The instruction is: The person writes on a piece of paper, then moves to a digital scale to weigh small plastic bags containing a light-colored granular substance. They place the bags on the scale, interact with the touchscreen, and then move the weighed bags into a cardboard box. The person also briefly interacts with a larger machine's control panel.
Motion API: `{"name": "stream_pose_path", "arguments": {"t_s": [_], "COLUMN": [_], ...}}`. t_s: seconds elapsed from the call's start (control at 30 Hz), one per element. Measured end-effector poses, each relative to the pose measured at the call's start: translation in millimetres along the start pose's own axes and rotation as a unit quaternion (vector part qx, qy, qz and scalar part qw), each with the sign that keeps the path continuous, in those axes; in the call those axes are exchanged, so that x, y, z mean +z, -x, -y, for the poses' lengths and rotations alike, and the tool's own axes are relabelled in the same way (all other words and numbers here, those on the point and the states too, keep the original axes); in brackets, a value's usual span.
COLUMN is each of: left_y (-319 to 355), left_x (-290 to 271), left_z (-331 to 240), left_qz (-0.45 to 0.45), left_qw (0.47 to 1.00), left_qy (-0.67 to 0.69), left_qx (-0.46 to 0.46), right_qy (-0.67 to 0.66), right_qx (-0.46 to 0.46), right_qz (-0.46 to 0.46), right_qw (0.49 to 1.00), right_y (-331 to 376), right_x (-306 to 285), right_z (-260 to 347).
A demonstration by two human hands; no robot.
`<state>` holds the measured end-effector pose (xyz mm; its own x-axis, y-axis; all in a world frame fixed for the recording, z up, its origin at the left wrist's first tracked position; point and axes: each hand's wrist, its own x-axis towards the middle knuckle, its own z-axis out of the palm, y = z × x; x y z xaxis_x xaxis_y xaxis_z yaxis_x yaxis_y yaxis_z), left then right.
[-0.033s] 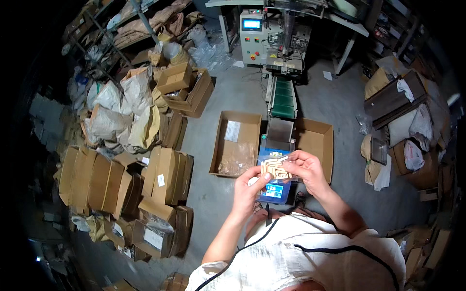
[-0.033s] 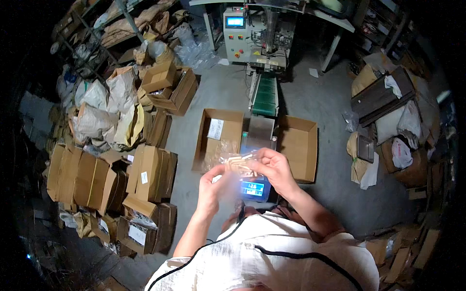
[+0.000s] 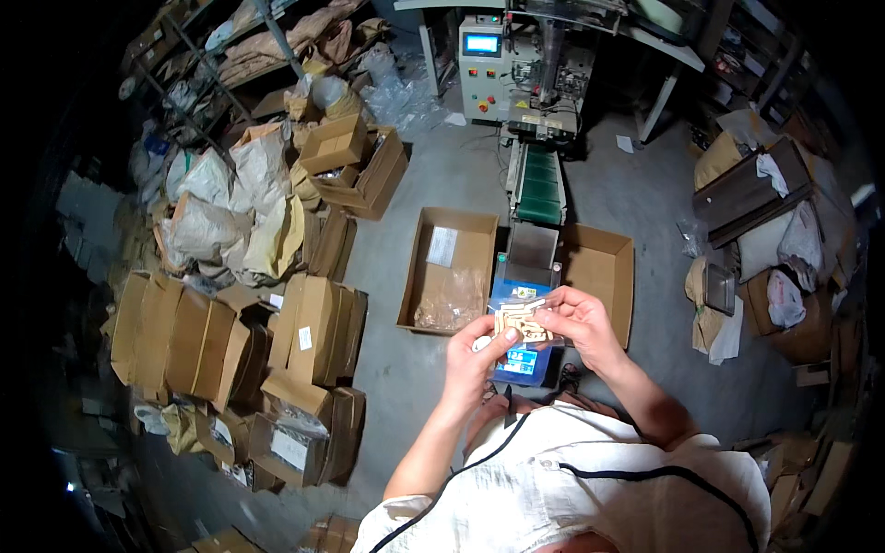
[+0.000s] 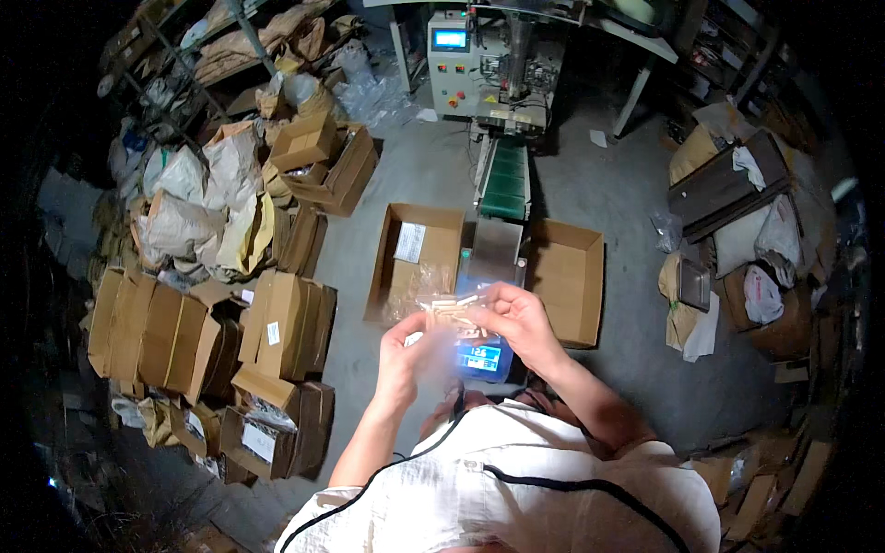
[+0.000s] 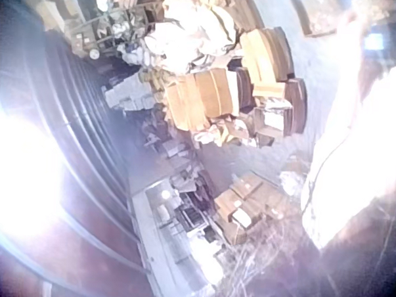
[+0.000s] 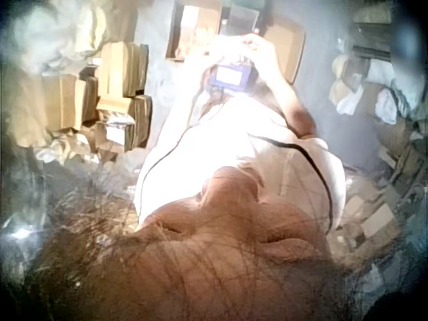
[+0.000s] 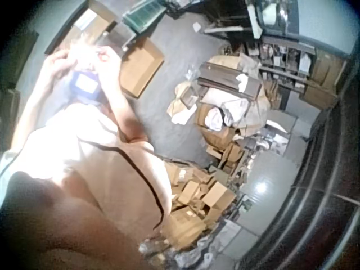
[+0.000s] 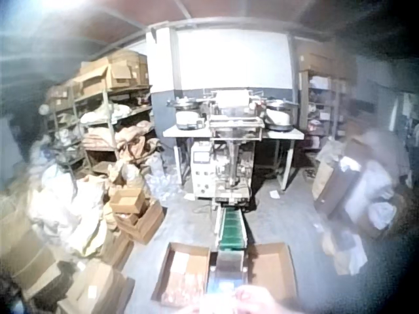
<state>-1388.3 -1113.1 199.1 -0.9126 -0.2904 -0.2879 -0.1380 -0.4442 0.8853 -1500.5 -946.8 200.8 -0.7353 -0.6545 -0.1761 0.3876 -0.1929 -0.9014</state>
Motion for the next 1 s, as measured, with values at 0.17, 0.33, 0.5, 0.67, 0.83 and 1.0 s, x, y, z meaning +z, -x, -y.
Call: {"name": "stream_pose_path", "arguments": {"t_s": [0.17, 0.33, 0.5, 0.67, 0.83, 1.0], "left_y": [5.2, 22.4, 47.0, 68.7, 73.9, 80.6], "left_x": [-18.8, -38.1, -41.4, -58.3, -72.9, -74.0], "left_z": [24.0, 55.8, 78.6, 97.0, 96.4, 79.8], "left_qz": [0.046, 0.015, -0.047, -0.122, -0.133, -0.104], "left_qw": [0.995, 0.987, 0.966, 0.961, 0.972, 0.975], "left_qy": [-0.032, 0.043, 0.134, 0.133, 0.071, 0.045], "left_qx": [-0.087, -0.156, -0.216, -0.208, -0.179, -0.189], "right_qy": [0.140, 0.158, 0.191, 0.355, 0.295, 0.321], "right_qx": [0.109, 0.131, 0.126, 0.067, 0.072, 0.013], "right_qz": [0.177, 0.137, 0.077, 0.128, 0.147, 0.184], "right_qw": [0.968, 0.969, 0.970, 0.924, 0.941, 0.929], "right_y": [2.0, 17.5, 23.1, 26.1, 30.6, 27.6], "right_x": [-36.2, -21.3, -4.1, 23.5, 20.2, 29.6], "right_z": [-40.2, -74.8, -103.6, -88.3, -123.1, -130.3]}}
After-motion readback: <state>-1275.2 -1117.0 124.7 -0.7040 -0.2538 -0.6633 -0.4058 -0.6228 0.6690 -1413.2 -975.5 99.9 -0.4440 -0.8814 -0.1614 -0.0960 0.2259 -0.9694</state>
